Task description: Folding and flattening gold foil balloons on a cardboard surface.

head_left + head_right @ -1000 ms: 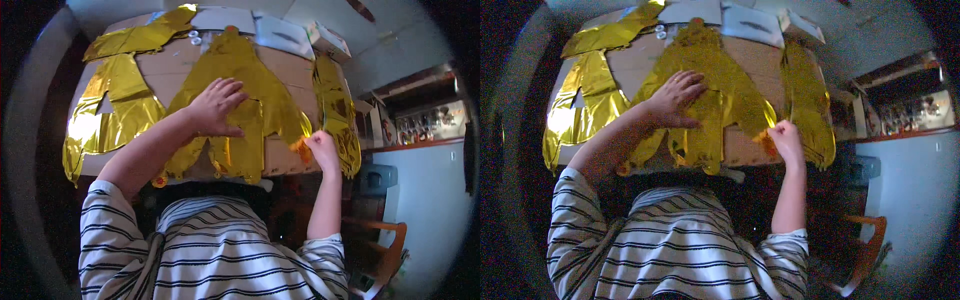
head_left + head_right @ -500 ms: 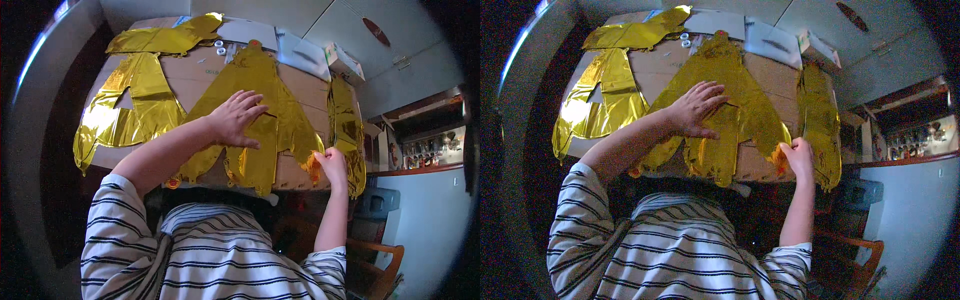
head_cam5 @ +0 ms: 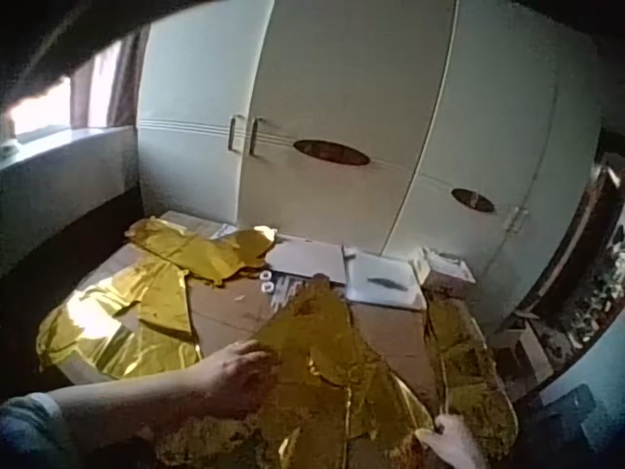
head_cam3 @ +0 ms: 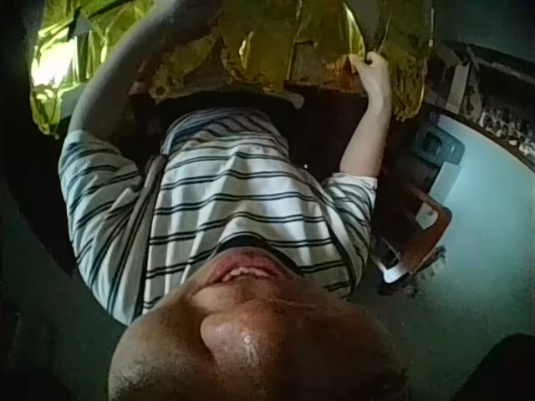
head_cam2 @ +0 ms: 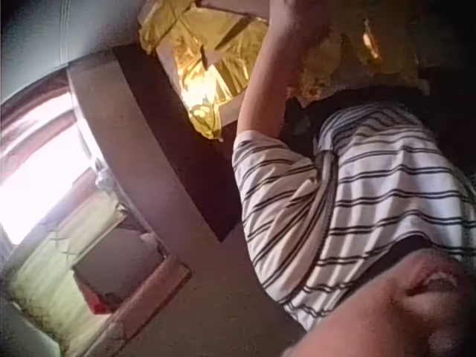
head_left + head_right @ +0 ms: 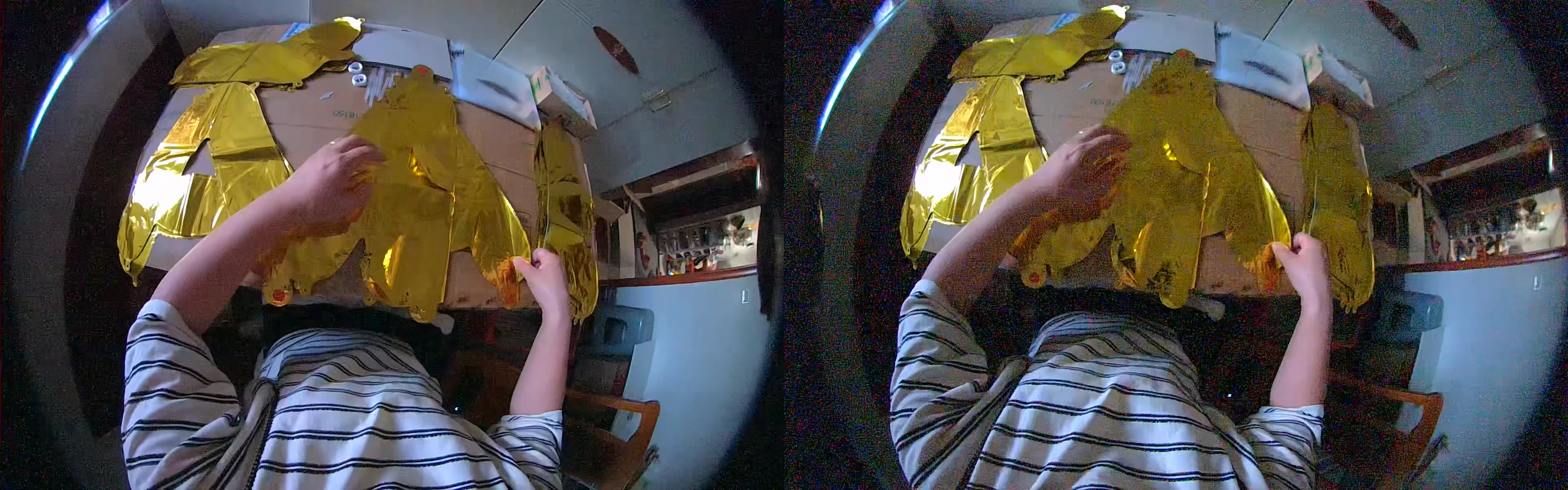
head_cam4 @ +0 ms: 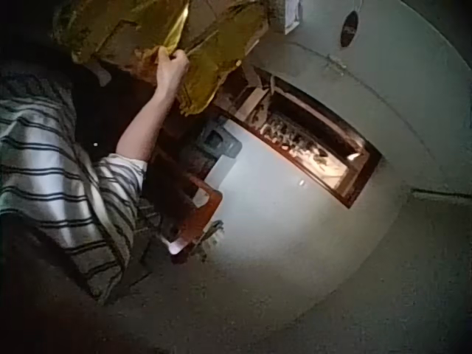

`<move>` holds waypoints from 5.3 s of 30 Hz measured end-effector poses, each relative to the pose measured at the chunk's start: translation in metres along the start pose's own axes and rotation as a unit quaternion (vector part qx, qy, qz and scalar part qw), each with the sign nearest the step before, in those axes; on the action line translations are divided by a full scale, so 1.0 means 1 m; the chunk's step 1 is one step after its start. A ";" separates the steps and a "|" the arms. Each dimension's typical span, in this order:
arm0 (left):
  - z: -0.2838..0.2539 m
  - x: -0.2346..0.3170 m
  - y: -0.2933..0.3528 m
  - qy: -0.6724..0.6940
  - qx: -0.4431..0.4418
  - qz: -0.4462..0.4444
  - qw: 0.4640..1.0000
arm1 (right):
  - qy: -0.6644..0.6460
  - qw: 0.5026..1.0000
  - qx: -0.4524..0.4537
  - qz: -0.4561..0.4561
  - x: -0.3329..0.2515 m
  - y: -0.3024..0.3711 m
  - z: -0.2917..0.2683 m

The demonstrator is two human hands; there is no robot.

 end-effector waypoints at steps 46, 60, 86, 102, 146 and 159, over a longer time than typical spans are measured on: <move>0.017 0.011 0.027 -0.202 0.006 0.088 0.975 | 0.001 1.000 -0.005 -0.018 0.025 0.001 0.003; 0.017 0.037 -0.019 -0.156 0.015 0.170 0.973 | -0.025 0.999 0.015 -0.025 0.017 0.006 -0.002; 0.070 0.016 -0.038 -0.186 -0.035 0.204 0.960 | -0.178 0.929 0.015 -0.323 -0.109 0.030 0.073; 0.073 0.003 -0.036 -0.198 -0.061 0.216 0.954 | 0.061 0.905 0.122 -0.404 -0.045 -0.034 0.091; 0.068 0.008 -0.036 -0.164 -0.030 0.224 0.960 | 0.201 0.894 0.067 -0.394 -0.060 -0.036 0.086; 0.069 0.003 -0.042 -0.096 -0.024 0.214 0.972 | 0.208 0.892 0.065 -0.396 -0.060 -0.037 0.087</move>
Point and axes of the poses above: each hand's wrist, its own y-axis away from the middle knuckle, its own z-axis out of the palm, x = y × z, the point moved 1 cm from there along -y, towards the middle knuckle, and after that the axes turned 5 degrees about -y, right-handed, at the moved point
